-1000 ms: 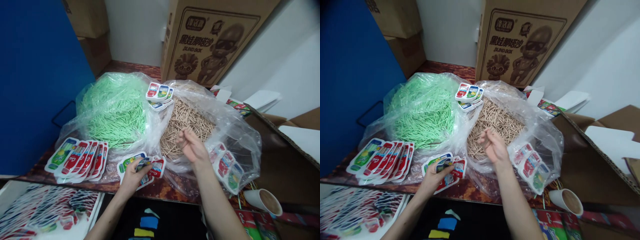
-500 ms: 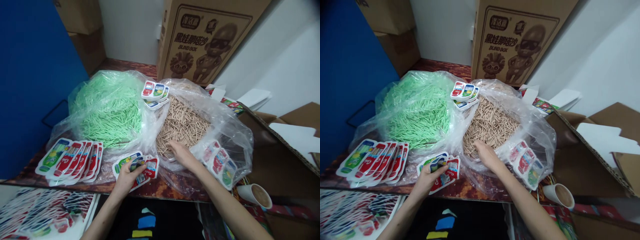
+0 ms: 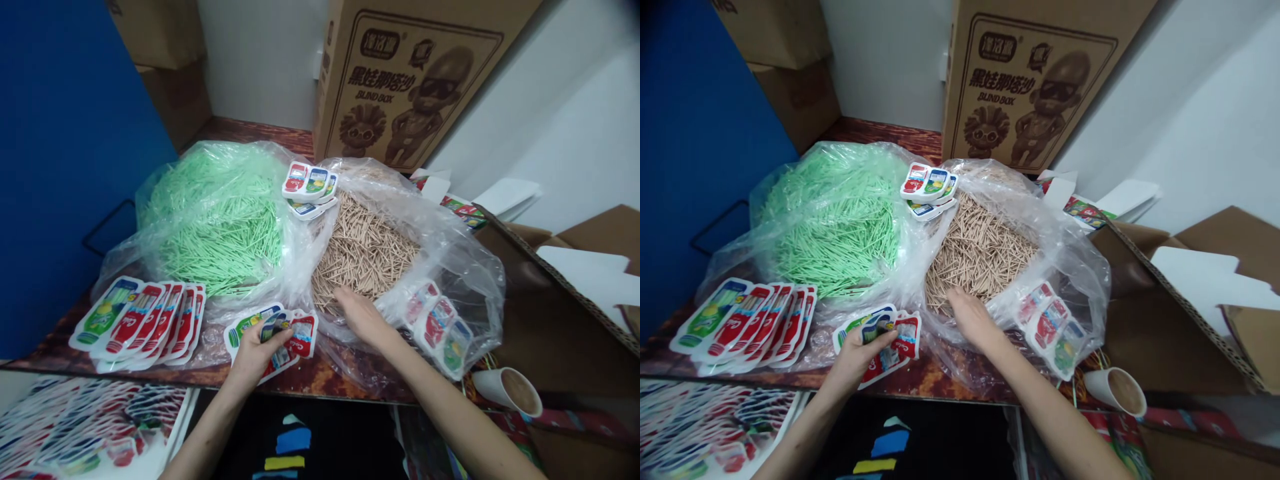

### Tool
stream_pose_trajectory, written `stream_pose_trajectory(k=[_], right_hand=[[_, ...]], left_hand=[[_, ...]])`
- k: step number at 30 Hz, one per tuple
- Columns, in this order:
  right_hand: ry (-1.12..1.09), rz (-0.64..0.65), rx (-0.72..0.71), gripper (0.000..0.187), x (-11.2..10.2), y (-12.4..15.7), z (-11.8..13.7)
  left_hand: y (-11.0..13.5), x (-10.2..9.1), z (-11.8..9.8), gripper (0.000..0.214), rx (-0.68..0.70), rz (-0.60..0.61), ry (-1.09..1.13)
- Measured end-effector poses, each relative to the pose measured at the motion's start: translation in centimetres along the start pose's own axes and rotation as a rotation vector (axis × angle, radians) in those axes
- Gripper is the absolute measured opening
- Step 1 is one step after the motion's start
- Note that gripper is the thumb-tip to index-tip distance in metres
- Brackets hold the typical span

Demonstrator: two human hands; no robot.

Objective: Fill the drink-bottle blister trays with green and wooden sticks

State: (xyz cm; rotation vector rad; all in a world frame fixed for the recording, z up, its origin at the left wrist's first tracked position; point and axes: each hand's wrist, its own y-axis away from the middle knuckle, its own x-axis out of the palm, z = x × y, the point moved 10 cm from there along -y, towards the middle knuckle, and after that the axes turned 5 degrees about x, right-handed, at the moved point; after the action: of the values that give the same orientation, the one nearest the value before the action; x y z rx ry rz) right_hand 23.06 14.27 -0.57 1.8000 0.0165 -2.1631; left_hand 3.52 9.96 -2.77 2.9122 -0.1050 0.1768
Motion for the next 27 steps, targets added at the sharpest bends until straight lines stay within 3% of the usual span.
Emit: stream_pose_trajectory(k=[4, 7, 10, 12, 15, 17, 20, 27], right_hand=[[0.034, -0.016, -0.021, 0.008, 0.5, -0.2, 0.4], [-0.076, -0.093, 0.01, 0.01, -0.3, -0.6, -0.5], [-0.407, -0.268, 0.082, 0.014, -2.6, -0.8, -2.3], [-0.821, -0.32, 0.143, 0.013, -3.2, -0.9, -3.5], [-1.481, -0.165, 0.2, 0.016, -2.0, -1.2, -2.7], [-1.726, -0.011, 0.187, 0.021, -1.5, -1.1, -0.6], [-1.879, 0.1, 0.148, 0.025, -1.7, -0.7, 2.3], [-1.925, 0.089, 0.028, 0.01, -3.3, -0.9, 5.2]], left_hand=[[0.0, 0.2, -0.1, 0.023, 0.0, 0.009, 0.001], [0.0, -0.2, -0.2, 0.021, 0.036, -0.001, -0.022], [0.1, -0.5, -0.1, 0.021, 0.037, -0.004, -0.032], [0.3, -0.5, -0.1, 0.021, 0.035, 0.002, -0.051], [0.4, -0.1, -0.8, 0.019, 0.089, 0.017, -0.119], [0.5, 0.2, -1.4, 0.017, 0.139, 0.031, -0.168], [0.4, 0.4, -1.5, 0.016, 0.165, 0.054, -0.19], [0.5, 0.4, -0.3, 0.021, 0.115, 0.054, -0.15]])
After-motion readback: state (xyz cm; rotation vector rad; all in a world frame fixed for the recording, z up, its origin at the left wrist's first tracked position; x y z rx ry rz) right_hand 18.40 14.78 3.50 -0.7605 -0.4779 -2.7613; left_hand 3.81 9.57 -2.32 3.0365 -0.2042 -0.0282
